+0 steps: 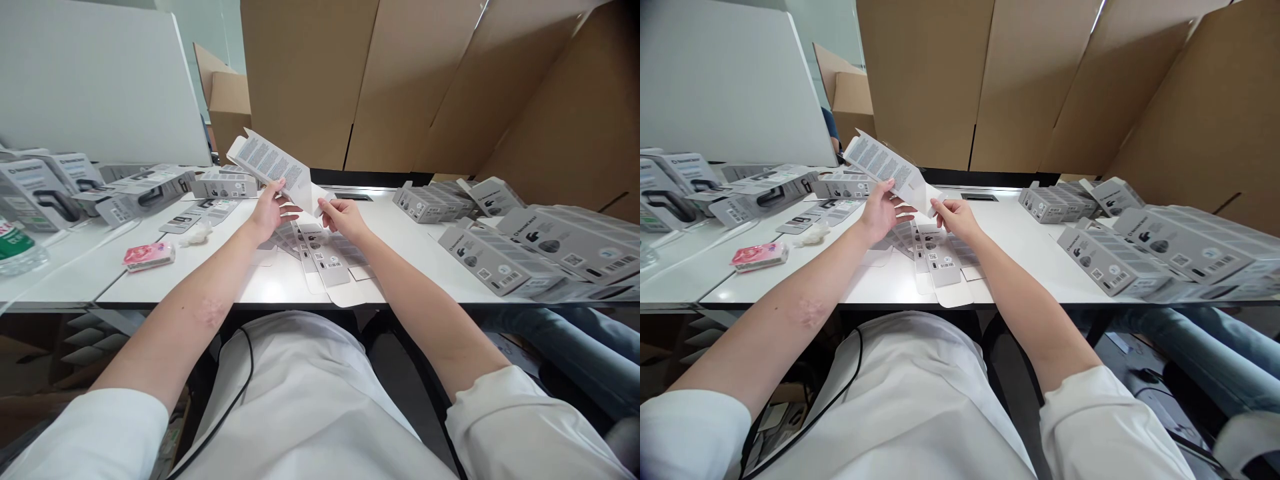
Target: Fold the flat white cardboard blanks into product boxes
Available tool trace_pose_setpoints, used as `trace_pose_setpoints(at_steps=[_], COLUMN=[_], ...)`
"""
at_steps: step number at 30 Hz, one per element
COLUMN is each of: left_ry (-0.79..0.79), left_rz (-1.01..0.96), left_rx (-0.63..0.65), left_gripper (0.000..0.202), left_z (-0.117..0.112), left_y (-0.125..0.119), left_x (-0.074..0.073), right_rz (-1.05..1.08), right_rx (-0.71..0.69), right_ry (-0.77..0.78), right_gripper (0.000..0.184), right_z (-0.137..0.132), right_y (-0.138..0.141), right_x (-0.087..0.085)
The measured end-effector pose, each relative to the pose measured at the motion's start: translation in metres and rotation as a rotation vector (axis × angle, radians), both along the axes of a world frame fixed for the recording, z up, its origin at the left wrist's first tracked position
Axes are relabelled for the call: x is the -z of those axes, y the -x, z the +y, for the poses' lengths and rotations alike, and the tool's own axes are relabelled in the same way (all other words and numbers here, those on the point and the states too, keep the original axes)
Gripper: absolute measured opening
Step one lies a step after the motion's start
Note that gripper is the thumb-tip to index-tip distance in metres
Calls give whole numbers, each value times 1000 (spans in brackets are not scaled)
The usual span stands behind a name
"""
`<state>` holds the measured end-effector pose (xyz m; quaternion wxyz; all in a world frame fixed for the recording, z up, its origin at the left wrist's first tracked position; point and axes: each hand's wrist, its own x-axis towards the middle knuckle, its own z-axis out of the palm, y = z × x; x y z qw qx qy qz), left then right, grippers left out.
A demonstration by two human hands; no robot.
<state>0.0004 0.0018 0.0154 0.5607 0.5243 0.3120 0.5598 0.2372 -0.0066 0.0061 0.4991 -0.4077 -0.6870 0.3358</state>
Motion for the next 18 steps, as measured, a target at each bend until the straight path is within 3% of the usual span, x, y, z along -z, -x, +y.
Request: trace_pose_setpoints(at_steps=[8,18], left_ry=[-6,-24], left_rz=[-10,3], left_rx=[-19,10], left_gripper=[83,77], left_z=[1,-1], left_y=[-1,-1], left_x=[1,0], right_rz=[22,13], right_rx=[-46,31], right_ry=[-20,-15], right_gripper=[83,74], right_z=[2,2], right_y=[-2,-5], right_x=[4,-1])
